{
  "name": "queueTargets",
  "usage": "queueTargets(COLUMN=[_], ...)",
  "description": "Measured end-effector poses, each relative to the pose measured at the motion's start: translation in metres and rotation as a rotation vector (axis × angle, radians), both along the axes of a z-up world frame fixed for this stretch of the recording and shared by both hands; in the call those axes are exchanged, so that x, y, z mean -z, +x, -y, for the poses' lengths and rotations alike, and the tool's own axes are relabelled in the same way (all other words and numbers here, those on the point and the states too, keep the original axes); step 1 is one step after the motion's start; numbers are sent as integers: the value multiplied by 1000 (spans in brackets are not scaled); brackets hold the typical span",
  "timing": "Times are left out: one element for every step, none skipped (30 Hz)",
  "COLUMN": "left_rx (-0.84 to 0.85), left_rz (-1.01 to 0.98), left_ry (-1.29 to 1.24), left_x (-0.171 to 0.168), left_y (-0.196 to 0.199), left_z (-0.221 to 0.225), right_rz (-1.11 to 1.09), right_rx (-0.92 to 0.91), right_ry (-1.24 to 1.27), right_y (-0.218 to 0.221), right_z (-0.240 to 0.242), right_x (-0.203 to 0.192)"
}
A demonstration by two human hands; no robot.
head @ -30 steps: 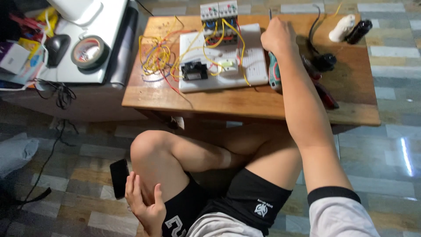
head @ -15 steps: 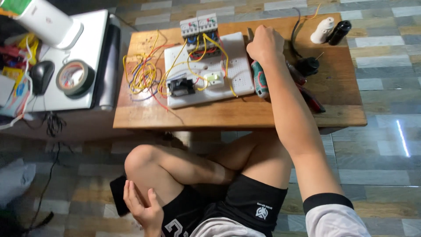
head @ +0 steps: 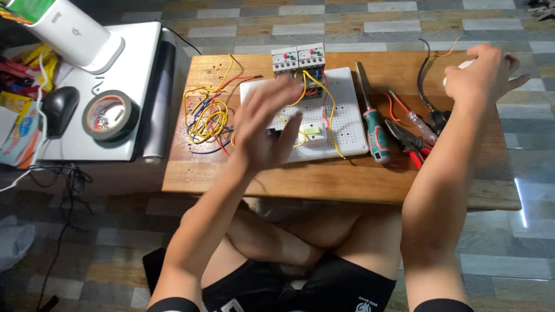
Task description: Wiring an electrical control panel by connecting wires to terminal blocks and a light socket using a screwdriver.
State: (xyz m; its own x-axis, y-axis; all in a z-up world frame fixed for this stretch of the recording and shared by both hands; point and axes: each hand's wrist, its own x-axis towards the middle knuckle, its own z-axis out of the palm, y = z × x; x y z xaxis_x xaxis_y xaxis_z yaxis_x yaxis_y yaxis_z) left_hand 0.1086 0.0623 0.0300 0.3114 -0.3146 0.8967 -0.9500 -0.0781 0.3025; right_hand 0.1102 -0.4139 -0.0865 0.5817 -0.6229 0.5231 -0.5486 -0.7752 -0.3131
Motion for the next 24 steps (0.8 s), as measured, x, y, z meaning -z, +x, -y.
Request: queueTargets(left_rx=[71,77,45,14,14,8,1,-2,0,3,4,11,12,8,-1,-11,-14,-15,-12,-11,16,43,49,28], left_rz=[43,43,41,39,36,42,47,44,32,21,14,-6,-37,-53,-40,-28,-22,-28,-42,-43,-67,-90,-92,-108], left_ry=[-40,-50,-27,-5,-16,-28,-35,-42,-45,-48,-51,-46,-39,-41,-22,-4,-15,23,66,60,126,192,191,255], left_x=[-4,-15,-25,-35,-36,-37,-38,-37,-35,-34,-33,-32,-30,-18,-12,-7,-6,-5,-1,0,1,3,8,12], left_y=[28,39,50,61,66,71,77,79,82,84,84,83,80,81,85,90,89,88,85,82,77,72,72,71], left_z=[17,23,29,35,35,35,34,30,27,25,22,18,13,9,9,9,8,8,9,9,10,12,15,18], right_rz=[-6,-6,-6,-6,-9,-38,-68,-71,-97,-122,-129,-108,-98,-114,-36,40,45,183,311,308,366,425,422,409], right_rx=[-3,3,23,43,42,63,82,80,61,42,45,-8,-67,-69,-136,-206,-209,-404,-601,-601,-835,-1071,-1065,-1119], right_ry=[25,16,33,50,38,59,85,78,104,130,126,93,61,60,-17,-95,-106,-131,-146,-151,60,282,282,346], right_y=[1,1,1,1,0,0,1,1,-1,-4,-4,-5,-7,-16,-20,-24,-26,-29,-35,-28,-24,-19,-14,-10], right_z=[-1,-4,-7,-9,-10,-11,-14,-16,-19,-22,-19,-17,-18,-26,-32,-37,-60,-82,-105,-127,-148,-169,-188,-208], right_x=[-3,-6,-9,-11,-14,-17,-18,-22,-24,-26,-25,-24,-22,-24,-32,-41,-62,-82,-98,-107,-115,-123,-124,-126])
